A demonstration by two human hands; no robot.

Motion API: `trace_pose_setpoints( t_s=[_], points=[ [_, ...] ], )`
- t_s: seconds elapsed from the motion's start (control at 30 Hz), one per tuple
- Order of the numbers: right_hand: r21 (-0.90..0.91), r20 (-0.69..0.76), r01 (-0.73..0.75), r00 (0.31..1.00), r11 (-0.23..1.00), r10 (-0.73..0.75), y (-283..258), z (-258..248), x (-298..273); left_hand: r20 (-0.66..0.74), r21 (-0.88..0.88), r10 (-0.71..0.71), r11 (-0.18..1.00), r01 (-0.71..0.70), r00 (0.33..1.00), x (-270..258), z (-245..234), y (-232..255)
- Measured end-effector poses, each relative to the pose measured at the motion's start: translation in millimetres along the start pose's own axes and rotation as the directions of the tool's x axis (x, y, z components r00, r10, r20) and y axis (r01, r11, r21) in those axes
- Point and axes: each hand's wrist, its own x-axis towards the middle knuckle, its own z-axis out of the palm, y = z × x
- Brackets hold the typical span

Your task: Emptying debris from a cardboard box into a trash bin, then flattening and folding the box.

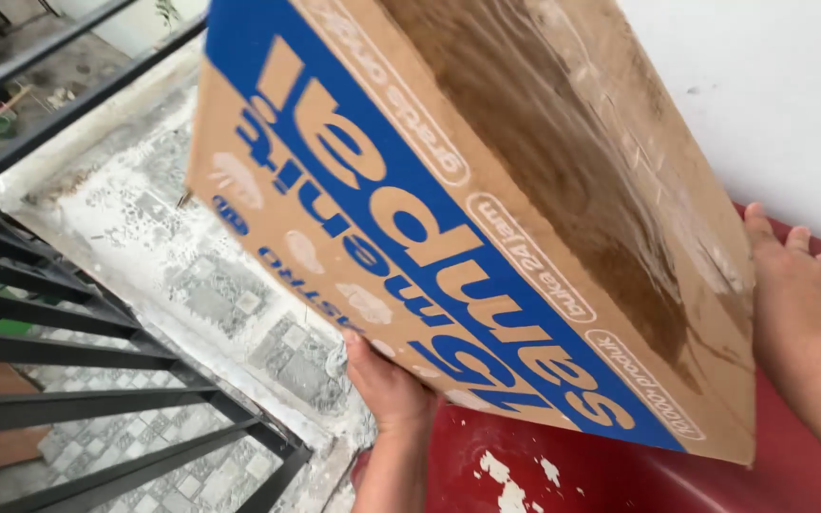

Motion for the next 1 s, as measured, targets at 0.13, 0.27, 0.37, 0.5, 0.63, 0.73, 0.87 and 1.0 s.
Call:
trace_pose_setpoints(
  t_s=[0.13, 0.27, 0.37, 0.5, 0.63, 0.73, 0.87, 1.0],
  points=[
    [0.049, 0.016, -0.055, 0.998, 0.997, 0.054, -28, -38, -22, -0.042, -0.017, -0.073, 0.997, 0.072, 0.996, 1, -2, 6],
    [-0.117, -0.08, 0.091, 0.992, 0.989, -0.1, 3, 5, 1, -0.002, 0.0, -0.073, 0.997, 0.073, 0.997, 5, 0, 9],
    [-0.121, -0.076, 0.154, 0.983, 0.981, -0.164, -10, -15, -7, 0.042, -0.027, -0.061, 0.998, 0.063, 0.997, 3, -9, 2],
    [-0.127, 0.055, 0.029, 0.998, 0.991, -0.022, -23, -33, -20, 0.043, -0.015, -0.045, 0.999, 0.046, 0.998, -2, -6, 3],
    [-0.125, -0.095, 0.177, 0.977, 0.976, -0.189, -1, -4, -3, 0.035, 0.045, -0.049, 0.998, 0.048, 0.998, 5, -6, -6],
    [-0.154, -0.111, 0.2, 0.97, 0.968, -0.218, 2, 0, -2, 0.029, 0.064, -0.046, 0.997, 0.044, 0.999, 8, -4, -10],
    [-0.257, 0.06, 0.144, 0.989, 0.956, -0.133, -36, -60, -20, 0.038, 0.051, -0.061, 0.997, 0.059, 0.997, 3, 0, -5],
    [-0.058, 0.178, 0.136, 0.976, 0.989, -0.124, -18, -73, -12, 0.028, 0.195, 0.002, 0.981, -0.007, 1.0, 7, -5, 3]
  ],
)
